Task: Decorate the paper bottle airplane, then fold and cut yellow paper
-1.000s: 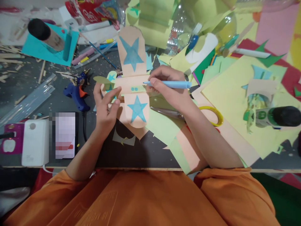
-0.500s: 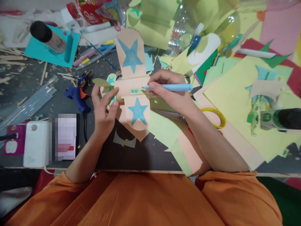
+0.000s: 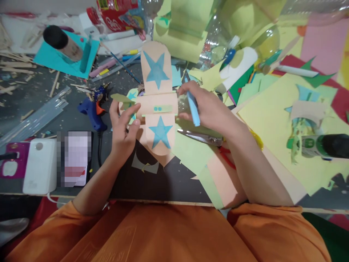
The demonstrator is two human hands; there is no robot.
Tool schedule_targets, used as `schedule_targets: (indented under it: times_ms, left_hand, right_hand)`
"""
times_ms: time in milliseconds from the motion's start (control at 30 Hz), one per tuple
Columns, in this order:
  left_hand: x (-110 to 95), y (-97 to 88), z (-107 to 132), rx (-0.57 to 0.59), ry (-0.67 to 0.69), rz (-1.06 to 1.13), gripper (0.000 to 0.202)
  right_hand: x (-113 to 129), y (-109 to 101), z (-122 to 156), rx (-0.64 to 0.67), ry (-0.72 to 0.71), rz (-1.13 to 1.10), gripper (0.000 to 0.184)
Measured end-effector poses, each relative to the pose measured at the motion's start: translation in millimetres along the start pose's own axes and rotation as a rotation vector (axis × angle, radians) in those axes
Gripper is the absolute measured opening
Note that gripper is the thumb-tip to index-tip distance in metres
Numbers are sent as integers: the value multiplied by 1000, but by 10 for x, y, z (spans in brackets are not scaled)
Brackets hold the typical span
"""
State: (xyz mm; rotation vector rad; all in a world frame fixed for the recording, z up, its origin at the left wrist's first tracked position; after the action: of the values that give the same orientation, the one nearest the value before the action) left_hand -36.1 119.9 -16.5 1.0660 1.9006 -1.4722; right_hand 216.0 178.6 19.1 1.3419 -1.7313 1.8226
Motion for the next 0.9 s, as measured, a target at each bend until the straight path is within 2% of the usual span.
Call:
schedule_targets:
  times_ms: [133, 333, 433, 500, 600, 667, 800, 900]
  left_hand:
    - [-32, -33, 1, -27, -2, 7, 48]
    - [-33, -29, 3, -41, -22, -11, 49]
    - [-6, -9, 18, -41, -42, -11, 51]
    - [3, 16, 29, -40, -51, 3, 53]
    - [-8, 48, 36, -45, -41, 24, 50]
    - [-26, 55, 33, -55, -18, 23, 45]
    - [-63, 22, 24, -83, 55, -27, 39]
    - [-38, 2, 24, -82, 59, -99, 41]
  right_hand:
    - [54, 79, -14, 114, -42, 130, 52]
    - [181, -57, -31, 127, -8, 35, 44]
    - [338, -225, -11, 7, 3, -20, 32]
    - [408, -296, 23, -113, 19, -148, 34]
    - [374, -179, 68, -184, 80, -422, 47]
    - [338, -64, 81, -205, 95, -507, 46]
    - [385, 96, 61, -161, 36, -501, 30]
    - [419, 145, 47, -109, 34, -427, 21]
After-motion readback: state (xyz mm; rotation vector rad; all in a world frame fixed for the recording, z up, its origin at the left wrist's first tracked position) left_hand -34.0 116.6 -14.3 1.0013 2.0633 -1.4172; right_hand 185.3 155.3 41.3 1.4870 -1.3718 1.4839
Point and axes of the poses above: each hand's wrist, its own z-axis away from the middle knuckle, its own y-axis out of the palm, x = y × z, the point moved 9 cm from there along -z, towards the middle knuckle, and after that the axes turned 3 degrees about x, right-handed, at the moved point
